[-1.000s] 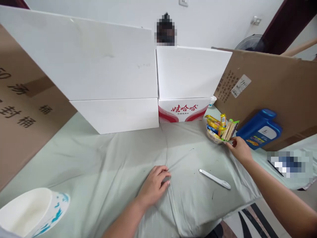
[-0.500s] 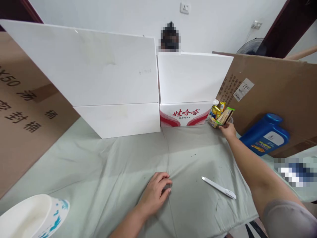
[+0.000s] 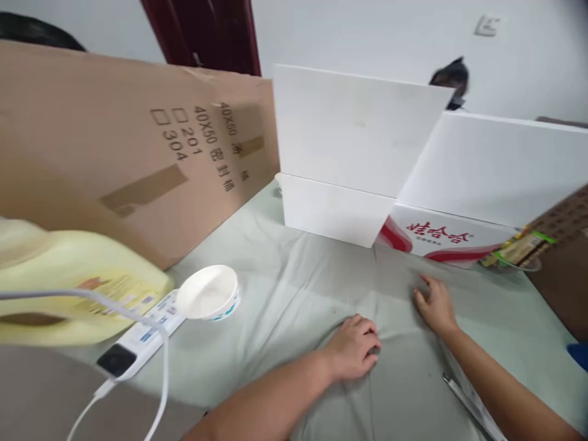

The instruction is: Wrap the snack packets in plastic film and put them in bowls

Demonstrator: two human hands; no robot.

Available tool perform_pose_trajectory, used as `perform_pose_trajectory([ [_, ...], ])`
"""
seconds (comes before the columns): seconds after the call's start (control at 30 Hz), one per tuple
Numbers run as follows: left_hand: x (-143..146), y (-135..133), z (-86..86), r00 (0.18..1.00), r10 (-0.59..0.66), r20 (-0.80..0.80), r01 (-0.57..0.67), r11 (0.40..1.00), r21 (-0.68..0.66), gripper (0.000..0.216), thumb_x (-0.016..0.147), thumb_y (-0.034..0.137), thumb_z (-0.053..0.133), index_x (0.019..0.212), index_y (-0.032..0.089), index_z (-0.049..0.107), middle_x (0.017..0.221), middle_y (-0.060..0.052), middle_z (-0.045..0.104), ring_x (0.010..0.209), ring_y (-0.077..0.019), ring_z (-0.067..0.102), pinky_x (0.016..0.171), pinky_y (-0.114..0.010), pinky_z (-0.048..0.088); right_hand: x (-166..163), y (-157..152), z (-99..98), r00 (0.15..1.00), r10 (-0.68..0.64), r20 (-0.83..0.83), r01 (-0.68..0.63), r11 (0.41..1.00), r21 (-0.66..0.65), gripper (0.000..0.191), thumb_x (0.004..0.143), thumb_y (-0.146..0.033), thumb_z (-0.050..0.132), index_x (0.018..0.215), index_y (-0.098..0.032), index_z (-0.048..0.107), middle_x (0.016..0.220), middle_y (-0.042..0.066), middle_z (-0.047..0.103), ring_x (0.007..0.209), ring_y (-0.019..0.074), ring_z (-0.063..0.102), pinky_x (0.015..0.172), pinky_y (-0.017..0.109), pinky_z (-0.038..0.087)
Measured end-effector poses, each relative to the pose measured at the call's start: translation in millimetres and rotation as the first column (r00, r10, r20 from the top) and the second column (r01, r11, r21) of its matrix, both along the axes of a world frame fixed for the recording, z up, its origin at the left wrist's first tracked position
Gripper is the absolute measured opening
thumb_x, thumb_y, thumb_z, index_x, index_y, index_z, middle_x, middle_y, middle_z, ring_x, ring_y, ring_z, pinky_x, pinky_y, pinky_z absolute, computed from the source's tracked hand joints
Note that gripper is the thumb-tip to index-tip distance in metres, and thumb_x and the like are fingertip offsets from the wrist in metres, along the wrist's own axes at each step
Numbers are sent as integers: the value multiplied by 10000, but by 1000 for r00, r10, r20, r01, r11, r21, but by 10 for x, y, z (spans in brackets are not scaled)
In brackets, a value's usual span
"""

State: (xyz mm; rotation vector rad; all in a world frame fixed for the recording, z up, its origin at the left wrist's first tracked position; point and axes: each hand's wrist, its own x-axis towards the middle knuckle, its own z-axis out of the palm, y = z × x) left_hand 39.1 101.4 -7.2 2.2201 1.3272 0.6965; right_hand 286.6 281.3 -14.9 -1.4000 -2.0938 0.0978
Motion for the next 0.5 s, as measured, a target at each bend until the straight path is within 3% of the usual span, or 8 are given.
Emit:
perform_pose_trajectory([
  [0.1,-2,24,-15,999,-20,-41,21,999,40,228,818,328,681,997,190,713,1120,-76,647,1072,-253,542,957,-402,466,-640,-137,-28,970,238,47,-238,971,1,354,829,-370,488,1129,-216,593,1123,149,652,1093,325,572,982,524,438],
  [0.17,-10,27,-8,997,-42,-64,46,997,63,225,830,338,669,992,187,713,1127,-83,658,1082,-254,557,950,-395,468,-1080,-220,-18,952,295,85,-294,955,-32,382,847,-371,484,1168,-196,596,1203,155,630,1150,313,550,1004,504,427],
  [0.33,-44,38,41,993,-71,-96,80,992,97,225,850,318,629,999,169,708,1060,-72,711,1038,-228,618,921,-347,490,-1858,-441,13,896,223,384,-153,967,-205,551,921,-435,435,1410,-185,472,1513,111,410,1390,311,343,1114,489,290],
  [0.5,-35,72,92,980,-48,-196,69,992,101,259,880,314,540,874,145,737,925,-93,744,895,-241,685,734,-337,526,-1962,-541,2,805,189,563,-89,976,-201,572,980,-454,305,1497,-214,359,1580,66,306,1446,267,258,1145,451,229],
])
